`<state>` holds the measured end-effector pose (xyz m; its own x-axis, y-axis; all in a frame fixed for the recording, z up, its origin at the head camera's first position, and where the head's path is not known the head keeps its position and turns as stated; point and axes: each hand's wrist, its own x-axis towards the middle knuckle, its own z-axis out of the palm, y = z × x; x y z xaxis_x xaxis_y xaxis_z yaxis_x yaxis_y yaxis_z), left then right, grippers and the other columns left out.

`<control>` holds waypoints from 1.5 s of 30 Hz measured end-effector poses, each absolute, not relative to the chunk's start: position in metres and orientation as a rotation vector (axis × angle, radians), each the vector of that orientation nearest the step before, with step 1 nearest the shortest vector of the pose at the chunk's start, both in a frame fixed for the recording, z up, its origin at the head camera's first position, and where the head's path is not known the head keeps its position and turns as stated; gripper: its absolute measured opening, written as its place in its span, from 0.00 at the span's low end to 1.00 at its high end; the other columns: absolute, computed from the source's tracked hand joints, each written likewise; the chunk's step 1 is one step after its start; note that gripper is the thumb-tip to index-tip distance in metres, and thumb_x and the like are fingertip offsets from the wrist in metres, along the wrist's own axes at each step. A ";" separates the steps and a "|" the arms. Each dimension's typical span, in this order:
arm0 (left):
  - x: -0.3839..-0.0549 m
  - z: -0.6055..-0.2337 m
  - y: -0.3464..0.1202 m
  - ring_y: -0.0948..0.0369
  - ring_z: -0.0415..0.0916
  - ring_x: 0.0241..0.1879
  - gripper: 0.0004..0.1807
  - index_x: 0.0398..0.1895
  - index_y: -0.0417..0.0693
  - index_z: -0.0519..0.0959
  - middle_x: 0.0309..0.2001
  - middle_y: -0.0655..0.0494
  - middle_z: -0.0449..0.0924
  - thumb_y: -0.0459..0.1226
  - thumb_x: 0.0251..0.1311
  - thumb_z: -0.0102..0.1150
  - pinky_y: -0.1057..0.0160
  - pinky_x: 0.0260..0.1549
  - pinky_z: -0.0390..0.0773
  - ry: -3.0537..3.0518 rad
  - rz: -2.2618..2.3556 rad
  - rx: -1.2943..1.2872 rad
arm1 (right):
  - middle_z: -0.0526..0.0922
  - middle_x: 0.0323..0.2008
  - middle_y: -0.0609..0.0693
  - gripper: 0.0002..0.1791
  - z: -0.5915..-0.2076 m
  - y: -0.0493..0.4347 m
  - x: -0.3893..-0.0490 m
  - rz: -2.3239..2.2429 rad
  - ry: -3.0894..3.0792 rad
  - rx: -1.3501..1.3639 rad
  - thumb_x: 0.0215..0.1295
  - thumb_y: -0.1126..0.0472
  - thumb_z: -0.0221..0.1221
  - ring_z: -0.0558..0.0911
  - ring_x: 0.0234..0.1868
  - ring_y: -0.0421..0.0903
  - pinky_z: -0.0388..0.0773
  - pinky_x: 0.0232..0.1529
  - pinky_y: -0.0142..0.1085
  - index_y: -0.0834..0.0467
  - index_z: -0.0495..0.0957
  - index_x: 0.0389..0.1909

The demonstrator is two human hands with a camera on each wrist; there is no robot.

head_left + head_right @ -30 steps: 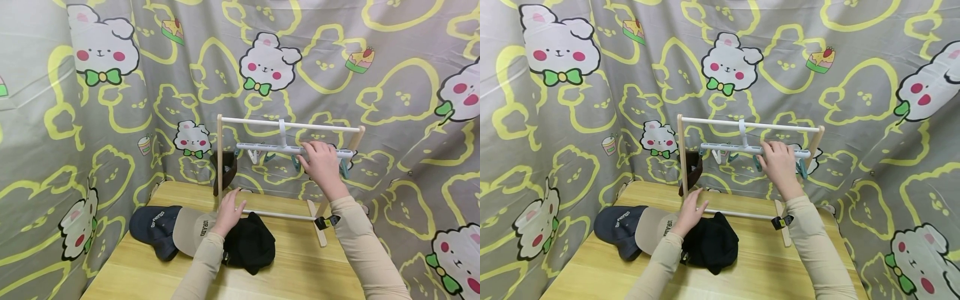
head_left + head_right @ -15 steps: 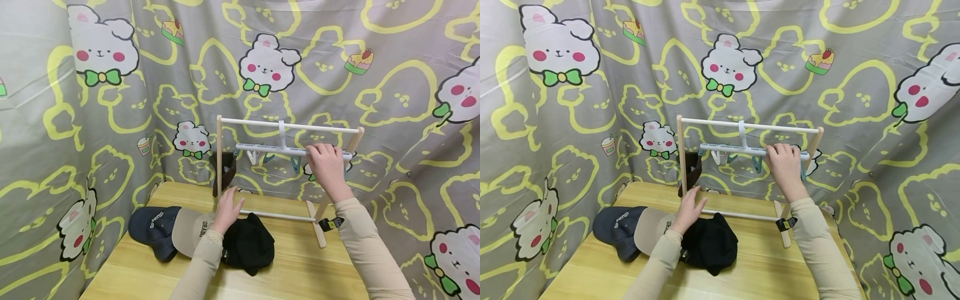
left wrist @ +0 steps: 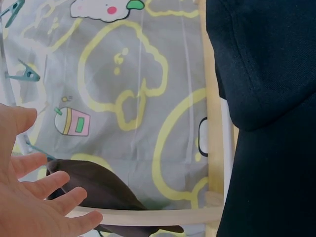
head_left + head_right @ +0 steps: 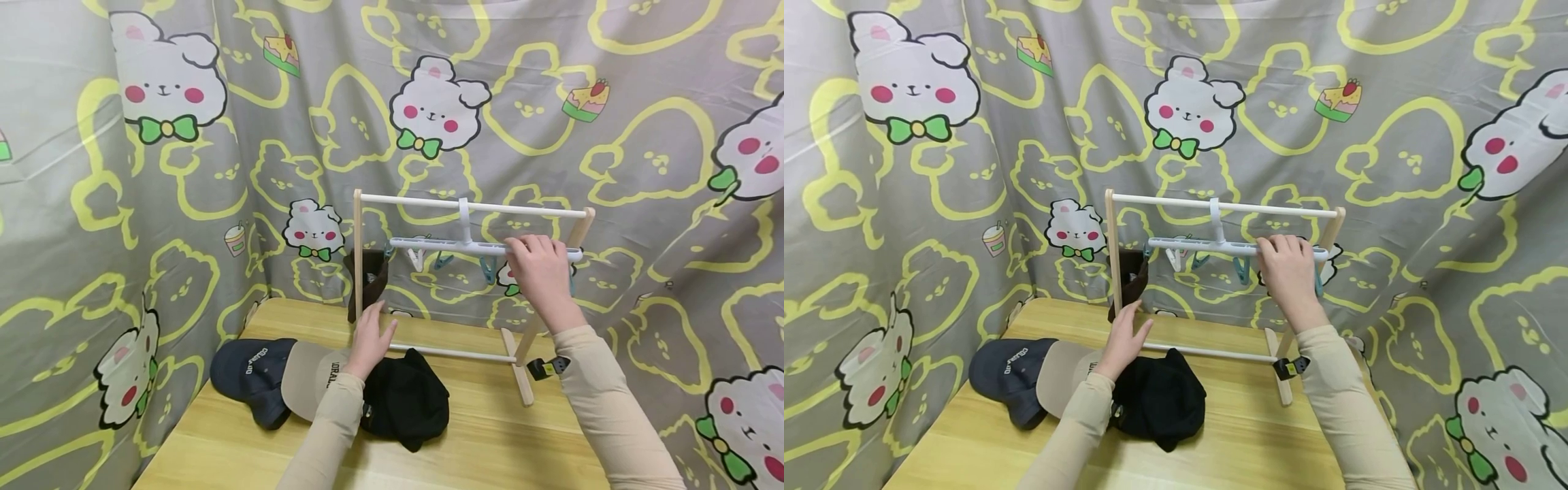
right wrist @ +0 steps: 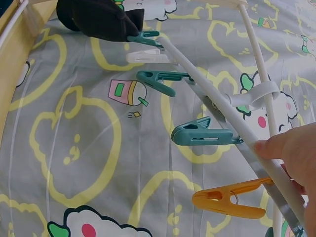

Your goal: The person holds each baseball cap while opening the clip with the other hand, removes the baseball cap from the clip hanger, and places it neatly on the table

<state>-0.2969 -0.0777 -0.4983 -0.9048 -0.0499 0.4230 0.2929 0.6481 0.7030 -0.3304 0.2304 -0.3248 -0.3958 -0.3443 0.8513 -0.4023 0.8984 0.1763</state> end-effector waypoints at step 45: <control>-0.313 -0.506 -0.089 0.39 0.55 0.72 0.36 0.74 0.45 0.57 0.74 0.37 0.53 0.47 0.67 0.56 0.39 0.66 0.63 -2.454 -1.260 -0.111 | 0.83 0.37 0.59 0.13 -0.322 0.267 -0.313 0.076 -2.064 0.533 0.59 0.63 0.65 0.78 0.39 0.61 0.69 0.41 0.56 0.55 0.82 0.46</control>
